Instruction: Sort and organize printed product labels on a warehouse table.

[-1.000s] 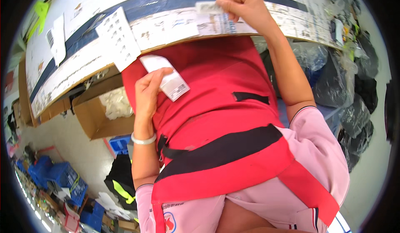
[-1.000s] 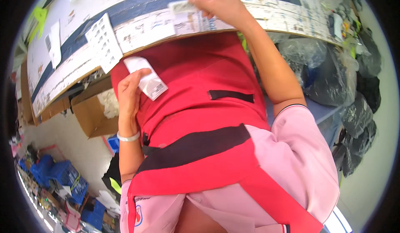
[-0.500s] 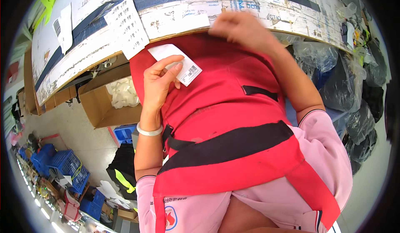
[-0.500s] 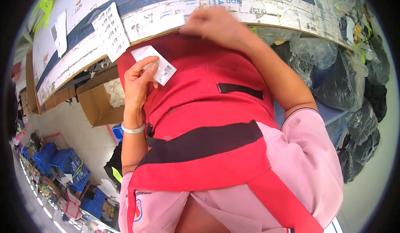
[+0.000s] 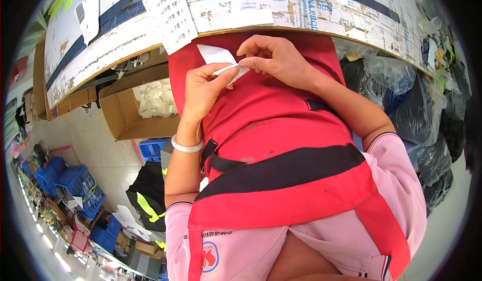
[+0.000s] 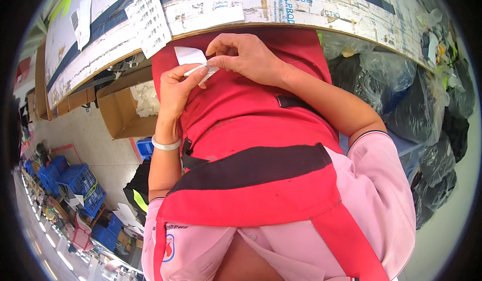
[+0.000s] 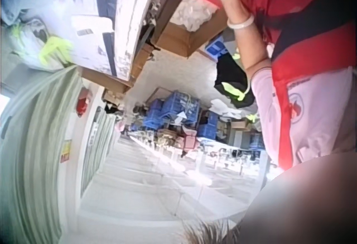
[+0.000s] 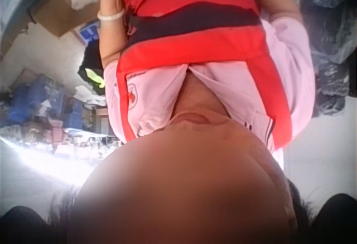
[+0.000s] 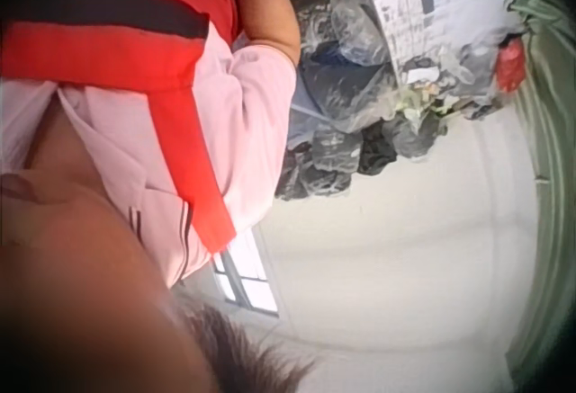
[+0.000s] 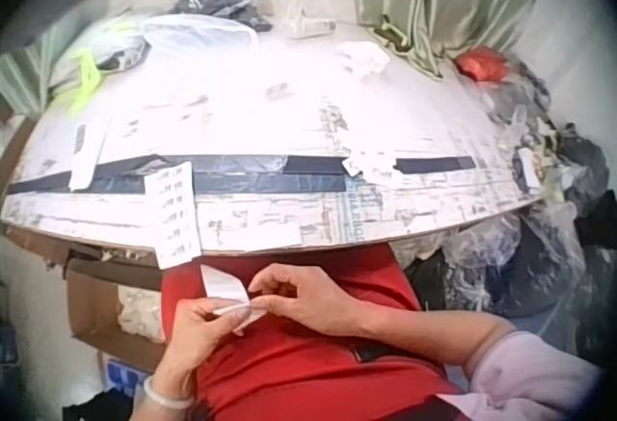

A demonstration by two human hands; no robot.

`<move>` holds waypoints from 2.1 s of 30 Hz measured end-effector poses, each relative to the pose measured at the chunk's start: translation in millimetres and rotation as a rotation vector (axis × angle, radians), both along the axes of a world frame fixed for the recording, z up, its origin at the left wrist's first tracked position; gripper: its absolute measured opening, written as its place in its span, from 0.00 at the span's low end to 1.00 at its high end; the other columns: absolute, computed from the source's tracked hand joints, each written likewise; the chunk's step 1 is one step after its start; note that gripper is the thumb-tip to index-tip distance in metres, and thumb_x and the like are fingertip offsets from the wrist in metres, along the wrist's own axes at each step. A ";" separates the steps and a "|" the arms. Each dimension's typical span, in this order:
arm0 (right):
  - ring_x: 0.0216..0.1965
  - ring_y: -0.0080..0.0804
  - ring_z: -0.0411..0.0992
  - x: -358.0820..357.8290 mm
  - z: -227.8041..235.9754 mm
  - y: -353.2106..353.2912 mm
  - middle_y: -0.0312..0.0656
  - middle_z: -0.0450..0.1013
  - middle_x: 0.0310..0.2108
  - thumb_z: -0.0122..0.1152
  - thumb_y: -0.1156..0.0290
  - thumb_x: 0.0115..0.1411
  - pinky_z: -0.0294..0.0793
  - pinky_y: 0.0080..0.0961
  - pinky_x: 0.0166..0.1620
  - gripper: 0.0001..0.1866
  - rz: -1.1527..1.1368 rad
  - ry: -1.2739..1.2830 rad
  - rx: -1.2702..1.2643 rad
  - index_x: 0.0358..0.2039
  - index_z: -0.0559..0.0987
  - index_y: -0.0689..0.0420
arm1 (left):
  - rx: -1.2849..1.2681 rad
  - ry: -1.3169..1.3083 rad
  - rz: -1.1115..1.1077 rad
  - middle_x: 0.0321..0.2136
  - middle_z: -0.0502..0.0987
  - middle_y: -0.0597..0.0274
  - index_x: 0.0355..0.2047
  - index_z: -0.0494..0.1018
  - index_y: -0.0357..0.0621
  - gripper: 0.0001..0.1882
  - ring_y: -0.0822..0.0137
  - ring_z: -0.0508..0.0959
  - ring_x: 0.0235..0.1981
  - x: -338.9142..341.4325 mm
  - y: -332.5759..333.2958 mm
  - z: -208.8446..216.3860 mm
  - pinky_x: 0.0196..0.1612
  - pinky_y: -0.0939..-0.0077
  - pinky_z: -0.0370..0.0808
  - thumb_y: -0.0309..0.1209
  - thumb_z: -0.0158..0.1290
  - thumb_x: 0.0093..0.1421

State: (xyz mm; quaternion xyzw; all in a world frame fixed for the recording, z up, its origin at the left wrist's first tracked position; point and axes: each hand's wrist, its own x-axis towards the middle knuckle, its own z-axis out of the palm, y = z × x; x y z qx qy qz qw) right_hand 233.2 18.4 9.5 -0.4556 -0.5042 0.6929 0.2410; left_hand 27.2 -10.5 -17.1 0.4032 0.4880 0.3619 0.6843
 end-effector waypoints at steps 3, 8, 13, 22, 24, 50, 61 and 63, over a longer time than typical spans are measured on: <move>0.29 0.20 0.69 1.2 -5.1 2.2 0.34 0.72 0.29 0.61 0.73 0.58 0.69 0.17 0.33 0.05 0.011 -0.078 0.365 0.30 0.78 0.61 | -0.009 0.006 -0.013 0.22 0.77 0.66 0.33 0.79 0.35 0.07 0.79 0.73 0.22 2.8 0.9 -2.6 0.26 0.86 0.71 0.26 0.59 0.56; 0.30 0.25 0.69 0.7 -0.9 5.9 0.38 0.70 0.27 0.61 0.75 0.56 0.69 0.21 0.35 0.04 0.083 -0.242 0.535 0.32 0.77 0.60 | -0.060 -0.022 0.024 0.21 0.77 0.65 0.31 0.79 0.36 0.06 0.80 0.72 0.20 4.7 1.4 -7.4 0.25 0.86 0.70 0.26 0.60 0.55; 0.27 0.28 0.72 3.0 -1.4 12.4 0.39 0.73 0.26 0.58 0.74 0.57 0.71 0.23 0.33 0.05 -0.004 -0.302 0.670 0.32 0.77 0.61 | -0.042 -0.146 -0.026 0.22 0.77 0.62 0.32 0.79 0.34 0.18 0.76 0.73 0.20 -3.1 1.4 -19.3 0.24 0.83 0.70 0.39 0.49 0.65; 0.22 0.14 0.71 28.0 20.5 67.6 0.32 0.73 0.22 0.60 0.65 0.59 0.73 0.12 0.26 0.10 -0.166 -0.344 0.298 0.33 0.78 0.61 | -0.045 -0.057 0.019 0.24 0.78 0.57 0.34 0.78 0.33 0.26 0.73 0.75 0.20 -2.2 3.0 -16.6 0.23 0.83 0.71 0.46 0.42 0.68; 0.22 0.15 0.71 25.6 21.5 70.6 0.32 0.72 0.22 0.61 0.65 0.59 0.73 0.12 0.26 0.11 -0.158 -0.363 0.294 0.33 0.78 0.61 | -0.053 -0.058 0.025 0.24 0.78 0.58 0.33 0.78 0.33 0.25 0.73 0.75 0.20 -1.4 2.9 -17.2 0.22 0.83 0.71 0.45 0.43 0.67; 0.22 0.16 0.71 23.1 9.8 74.0 0.33 0.73 0.21 0.61 0.64 0.59 0.73 0.13 0.26 0.11 -0.144 -0.360 0.223 0.32 0.78 0.61 | -0.078 -0.080 0.019 0.23 0.78 0.59 0.32 0.79 0.33 0.21 0.74 0.75 0.21 -1.7 3.1 -20.3 0.22 0.83 0.70 0.42 0.47 0.66; 0.22 0.15 0.70 20.3 7.8 71.9 0.33 0.71 0.21 0.60 0.65 0.60 0.73 0.12 0.26 0.11 -0.121 -0.388 0.307 0.33 0.77 0.61 | -0.078 -0.075 0.026 0.24 0.78 0.60 0.32 0.79 0.34 0.21 0.74 0.75 0.22 -1.2 4.1 -20.2 0.23 0.83 0.70 0.42 0.48 0.66; 0.22 0.15 0.70 18.8 8.8 70.8 0.33 0.71 0.21 0.59 0.65 0.60 0.73 0.12 0.27 0.10 -0.123 -0.396 0.314 0.33 0.77 0.61 | -0.082 -0.073 0.023 0.24 0.78 0.60 0.32 0.79 0.34 0.21 0.74 0.75 0.22 -1.2 4.1 -19.4 0.23 0.83 0.70 0.42 0.48 0.66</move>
